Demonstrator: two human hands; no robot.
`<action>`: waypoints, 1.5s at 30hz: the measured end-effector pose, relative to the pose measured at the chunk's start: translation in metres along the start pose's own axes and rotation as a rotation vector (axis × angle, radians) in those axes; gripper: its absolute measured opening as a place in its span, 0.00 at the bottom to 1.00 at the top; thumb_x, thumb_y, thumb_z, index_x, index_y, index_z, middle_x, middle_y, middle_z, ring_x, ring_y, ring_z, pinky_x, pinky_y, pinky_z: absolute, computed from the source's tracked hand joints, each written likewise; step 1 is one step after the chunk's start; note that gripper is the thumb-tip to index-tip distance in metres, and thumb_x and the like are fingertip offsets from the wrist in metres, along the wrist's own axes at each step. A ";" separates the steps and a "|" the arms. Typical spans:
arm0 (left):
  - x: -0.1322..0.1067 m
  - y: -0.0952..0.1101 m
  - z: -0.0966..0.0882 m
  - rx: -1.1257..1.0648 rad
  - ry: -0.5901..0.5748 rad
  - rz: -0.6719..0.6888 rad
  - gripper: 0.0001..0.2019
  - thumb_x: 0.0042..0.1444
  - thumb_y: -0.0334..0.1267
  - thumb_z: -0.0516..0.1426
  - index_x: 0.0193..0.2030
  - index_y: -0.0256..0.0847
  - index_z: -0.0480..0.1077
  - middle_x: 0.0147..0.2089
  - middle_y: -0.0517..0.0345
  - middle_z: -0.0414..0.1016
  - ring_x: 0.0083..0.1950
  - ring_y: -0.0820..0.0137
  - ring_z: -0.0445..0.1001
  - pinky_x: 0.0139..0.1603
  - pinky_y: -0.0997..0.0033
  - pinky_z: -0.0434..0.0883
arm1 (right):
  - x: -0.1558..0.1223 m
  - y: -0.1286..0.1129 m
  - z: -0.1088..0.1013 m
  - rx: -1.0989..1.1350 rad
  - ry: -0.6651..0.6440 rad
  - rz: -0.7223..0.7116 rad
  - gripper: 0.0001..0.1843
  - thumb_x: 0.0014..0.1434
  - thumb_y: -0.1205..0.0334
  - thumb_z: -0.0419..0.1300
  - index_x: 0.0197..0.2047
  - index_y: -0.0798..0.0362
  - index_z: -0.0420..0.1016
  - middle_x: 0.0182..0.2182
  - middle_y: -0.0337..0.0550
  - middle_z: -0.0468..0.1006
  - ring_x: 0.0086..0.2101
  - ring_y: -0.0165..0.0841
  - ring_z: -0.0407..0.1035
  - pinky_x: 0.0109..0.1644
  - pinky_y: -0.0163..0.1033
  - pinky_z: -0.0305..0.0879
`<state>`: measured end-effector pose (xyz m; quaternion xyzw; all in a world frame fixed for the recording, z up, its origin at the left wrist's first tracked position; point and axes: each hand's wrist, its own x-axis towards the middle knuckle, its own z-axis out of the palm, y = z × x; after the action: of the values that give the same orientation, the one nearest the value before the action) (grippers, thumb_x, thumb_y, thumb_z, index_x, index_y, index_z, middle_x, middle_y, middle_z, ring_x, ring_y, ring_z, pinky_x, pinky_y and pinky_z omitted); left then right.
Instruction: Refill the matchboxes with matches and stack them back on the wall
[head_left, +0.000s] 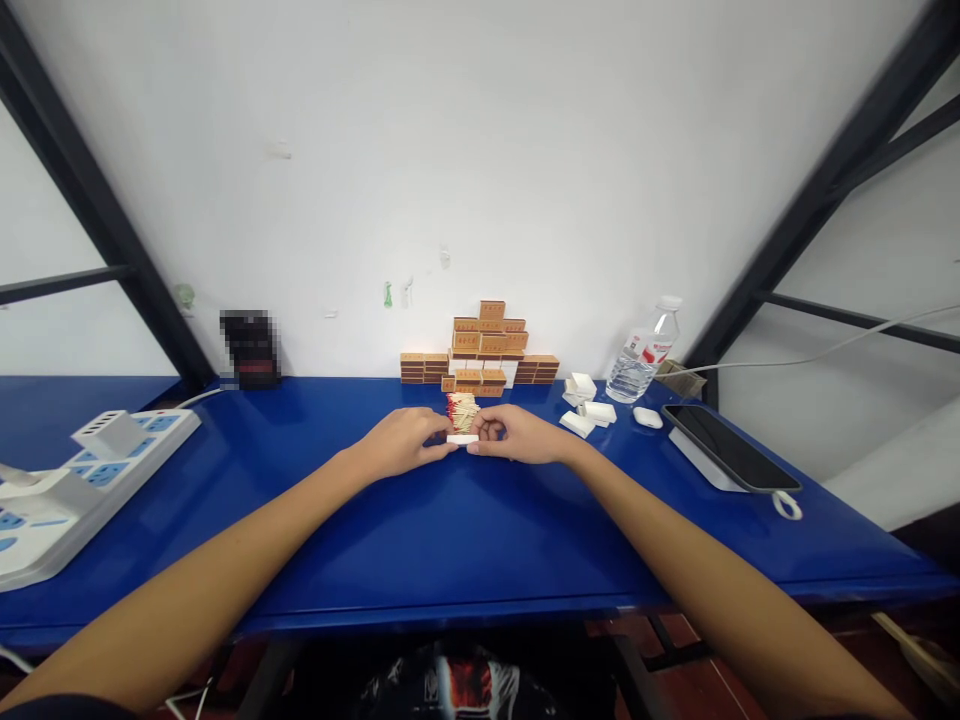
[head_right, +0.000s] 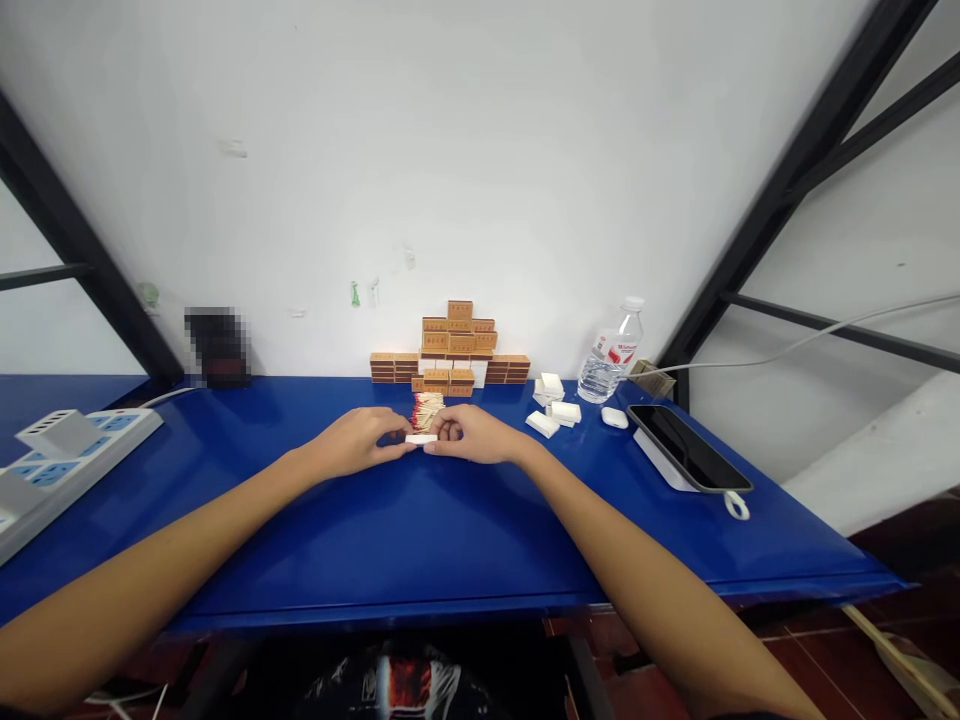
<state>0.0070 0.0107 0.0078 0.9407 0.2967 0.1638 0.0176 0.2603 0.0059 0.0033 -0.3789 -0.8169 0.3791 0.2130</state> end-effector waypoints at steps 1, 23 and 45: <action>0.000 -0.001 0.001 -0.012 0.010 -0.010 0.10 0.68 0.43 0.58 0.41 0.40 0.77 0.38 0.54 0.81 0.38 0.64 0.78 0.37 0.70 0.65 | 0.000 0.002 -0.001 -0.021 0.019 -0.008 0.20 0.56 0.46 0.70 0.40 0.54 0.75 0.28 0.36 0.73 0.28 0.29 0.66 0.32 0.34 0.63; -0.002 -0.011 0.013 0.031 0.136 0.008 0.18 0.66 0.38 0.61 0.61 0.41 0.68 0.51 0.51 0.78 0.47 0.63 0.78 0.46 0.65 0.74 | 0.002 0.004 0.001 -0.132 0.174 0.023 0.22 0.67 0.44 0.58 0.40 0.56 0.77 0.24 0.39 0.75 0.24 0.31 0.68 0.31 0.35 0.61; 0.004 -0.008 0.035 0.086 0.246 0.019 0.28 0.65 0.46 0.61 0.68 0.42 0.60 0.57 0.45 0.75 0.54 0.54 0.74 0.56 0.51 0.72 | 0.006 0.007 0.001 -0.238 0.241 -0.041 0.27 0.73 0.42 0.49 0.32 0.54 0.73 0.25 0.40 0.73 0.27 0.32 0.68 0.35 0.37 0.61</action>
<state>0.0168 0.0222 -0.0249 0.9162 0.2943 0.2651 -0.0608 0.2596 0.0130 -0.0026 -0.4276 -0.8321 0.2271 0.2707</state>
